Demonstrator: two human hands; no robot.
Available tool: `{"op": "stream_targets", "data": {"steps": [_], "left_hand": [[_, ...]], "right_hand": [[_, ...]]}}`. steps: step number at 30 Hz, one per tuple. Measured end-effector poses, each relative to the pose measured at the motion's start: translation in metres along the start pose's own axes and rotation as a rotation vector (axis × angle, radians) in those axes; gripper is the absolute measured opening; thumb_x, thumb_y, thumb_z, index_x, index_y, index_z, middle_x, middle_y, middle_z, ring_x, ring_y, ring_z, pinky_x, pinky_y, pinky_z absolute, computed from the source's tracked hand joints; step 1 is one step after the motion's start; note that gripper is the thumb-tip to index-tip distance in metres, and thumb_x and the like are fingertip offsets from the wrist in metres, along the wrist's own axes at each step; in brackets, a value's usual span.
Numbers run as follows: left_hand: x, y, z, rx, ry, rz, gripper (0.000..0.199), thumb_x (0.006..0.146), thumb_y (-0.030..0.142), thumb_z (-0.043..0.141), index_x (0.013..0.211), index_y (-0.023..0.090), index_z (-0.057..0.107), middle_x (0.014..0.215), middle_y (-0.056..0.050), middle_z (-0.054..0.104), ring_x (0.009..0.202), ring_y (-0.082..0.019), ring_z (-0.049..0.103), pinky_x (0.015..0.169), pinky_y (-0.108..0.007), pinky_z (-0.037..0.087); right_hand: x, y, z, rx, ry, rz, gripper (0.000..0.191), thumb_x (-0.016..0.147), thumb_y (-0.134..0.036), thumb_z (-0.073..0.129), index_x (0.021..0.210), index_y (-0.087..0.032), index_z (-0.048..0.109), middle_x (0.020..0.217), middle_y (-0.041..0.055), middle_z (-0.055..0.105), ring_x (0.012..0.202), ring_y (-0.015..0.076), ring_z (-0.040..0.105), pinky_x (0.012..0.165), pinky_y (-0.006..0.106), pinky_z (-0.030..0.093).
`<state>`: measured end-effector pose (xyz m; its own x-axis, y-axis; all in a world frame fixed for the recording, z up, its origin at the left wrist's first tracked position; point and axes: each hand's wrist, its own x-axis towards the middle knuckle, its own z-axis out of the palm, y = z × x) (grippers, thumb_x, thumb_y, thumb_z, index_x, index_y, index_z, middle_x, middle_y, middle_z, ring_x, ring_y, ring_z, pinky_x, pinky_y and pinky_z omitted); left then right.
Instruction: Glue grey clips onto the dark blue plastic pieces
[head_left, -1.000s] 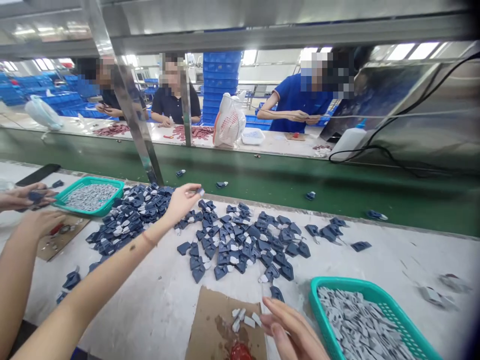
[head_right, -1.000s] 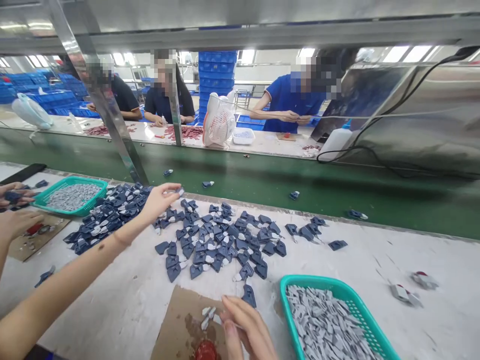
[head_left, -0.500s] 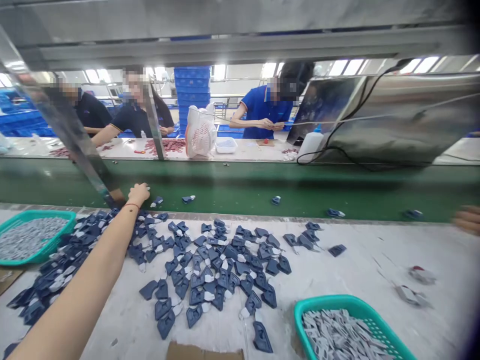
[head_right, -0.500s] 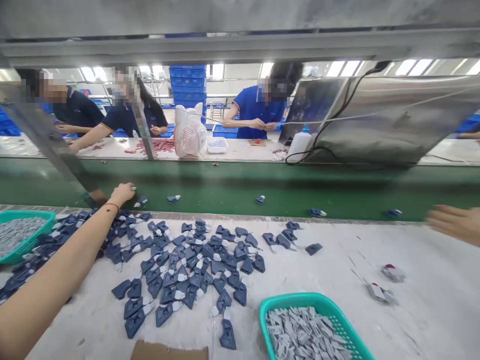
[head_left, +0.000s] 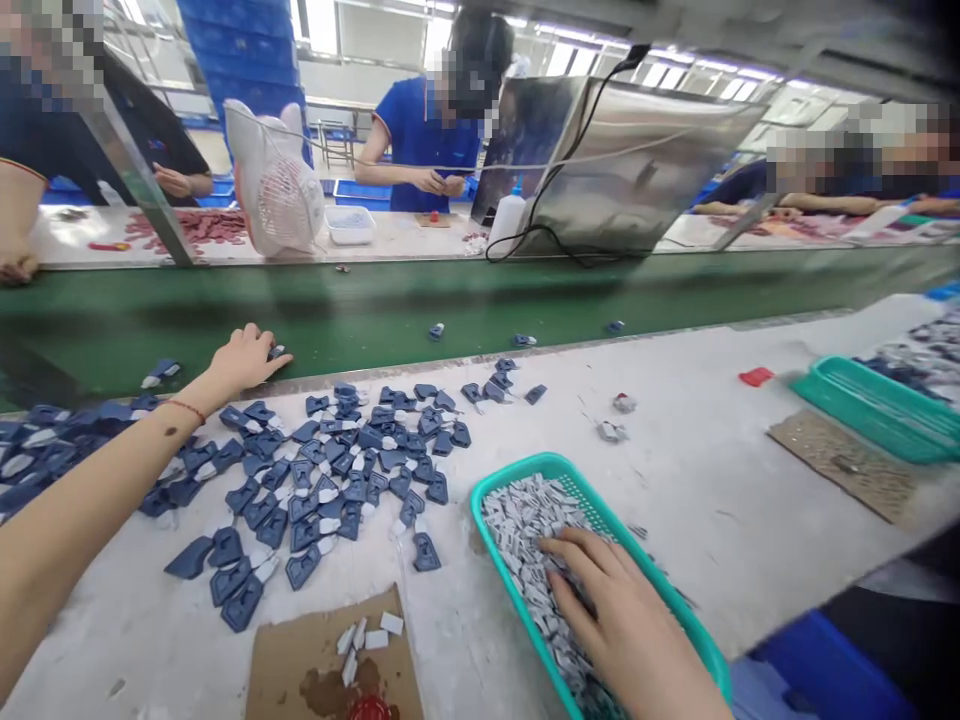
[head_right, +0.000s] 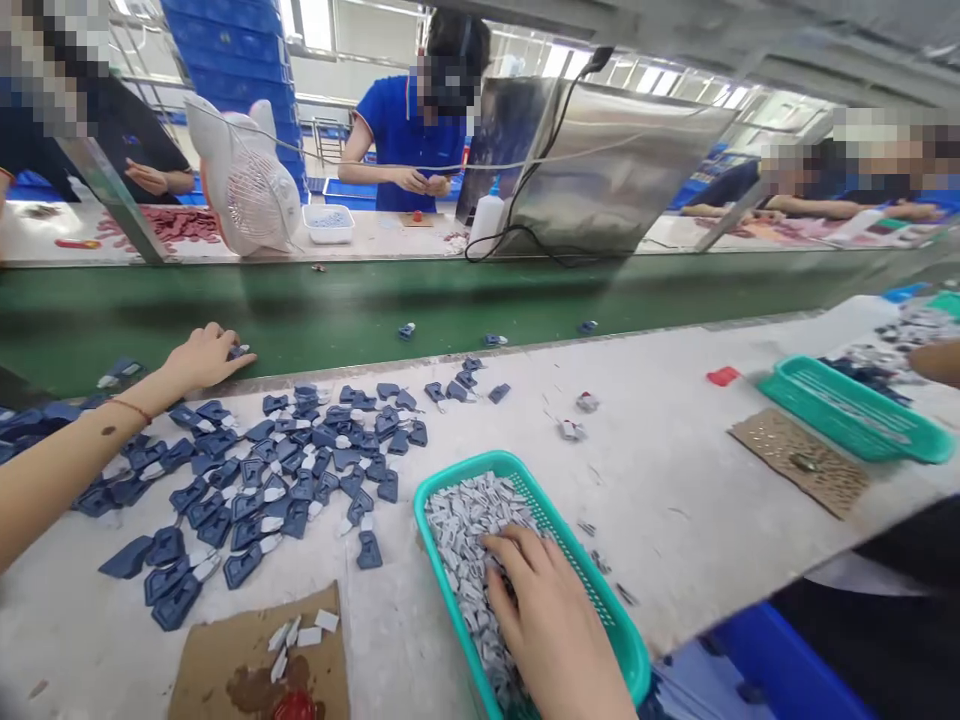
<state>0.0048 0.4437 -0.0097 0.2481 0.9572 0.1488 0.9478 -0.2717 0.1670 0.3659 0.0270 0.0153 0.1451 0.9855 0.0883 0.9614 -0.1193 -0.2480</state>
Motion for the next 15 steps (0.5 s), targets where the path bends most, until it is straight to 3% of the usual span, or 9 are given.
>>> {"op": "stream_targets", "data": {"steps": [4, 8, 12, 15], "left_hand": [[-0.008, -0.006, -0.006, 0.092, -0.077, -0.087, 0.029, 0.094, 0.031, 0.063, 0.118, 0.014, 0.063, 0.127, -0.012, 0.062, 0.118, -0.029, 0.059, 0.098, -0.052, 0.049], [-0.019, -0.013, -0.020, 0.098, -0.119, -0.094, 0.030, 0.096, 0.031, 0.061, 0.121, 0.015, 0.062, 0.124, -0.011, 0.063, 0.111, -0.026, 0.062, 0.095, -0.049, 0.052], [-0.040, -0.012, -0.030, 0.029, -0.126, -0.050, 0.032, 0.096, 0.033, 0.060, 0.122, 0.015, 0.061, 0.122, -0.011, 0.064, 0.108, -0.025, 0.064, 0.092, -0.048, 0.053], [-0.065, -0.011, -0.038, -0.056, -0.118, 0.023, 0.031, 0.097, 0.034, 0.060, 0.121, 0.015, 0.062, 0.122, -0.010, 0.064, 0.107, -0.024, 0.065, 0.092, -0.047, 0.054]], "right_hand": [[0.004, -0.007, -0.014, 0.069, -0.125, 0.025, 0.028, 0.097, -0.024, 0.044, 0.101, -0.019, 0.071, 0.107, 0.0124, 0.068, 0.101, 0.0288, 0.066, 0.088, 0.045, 0.056], [0.006, -0.010, -0.020, 0.102, -0.151, 0.038, 0.030, 0.096, -0.026, 0.043, 0.099, -0.018, 0.071, 0.103, 0.0128, 0.066, 0.096, 0.0281, 0.067, 0.084, 0.044, 0.057], [0.000, 0.004, -0.010, 0.117, -0.080, -0.003, 0.038, 0.096, -0.035, 0.039, 0.094, -0.021, 0.074, 0.098, 0.0129, 0.067, 0.088, 0.0288, 0.069, 0.076, 0.045, 0.059], [-0.005, 0.025, 0.003, 0.130, 0.017, -0.079, 0.036, 0.094, -0.042, 0.047, 0.088, -0.026, 0.078, 0.102, 0.0123, 0.071, 0.093, 0.0306, 0.072, 0.080, 0.044, 0.061]]}}
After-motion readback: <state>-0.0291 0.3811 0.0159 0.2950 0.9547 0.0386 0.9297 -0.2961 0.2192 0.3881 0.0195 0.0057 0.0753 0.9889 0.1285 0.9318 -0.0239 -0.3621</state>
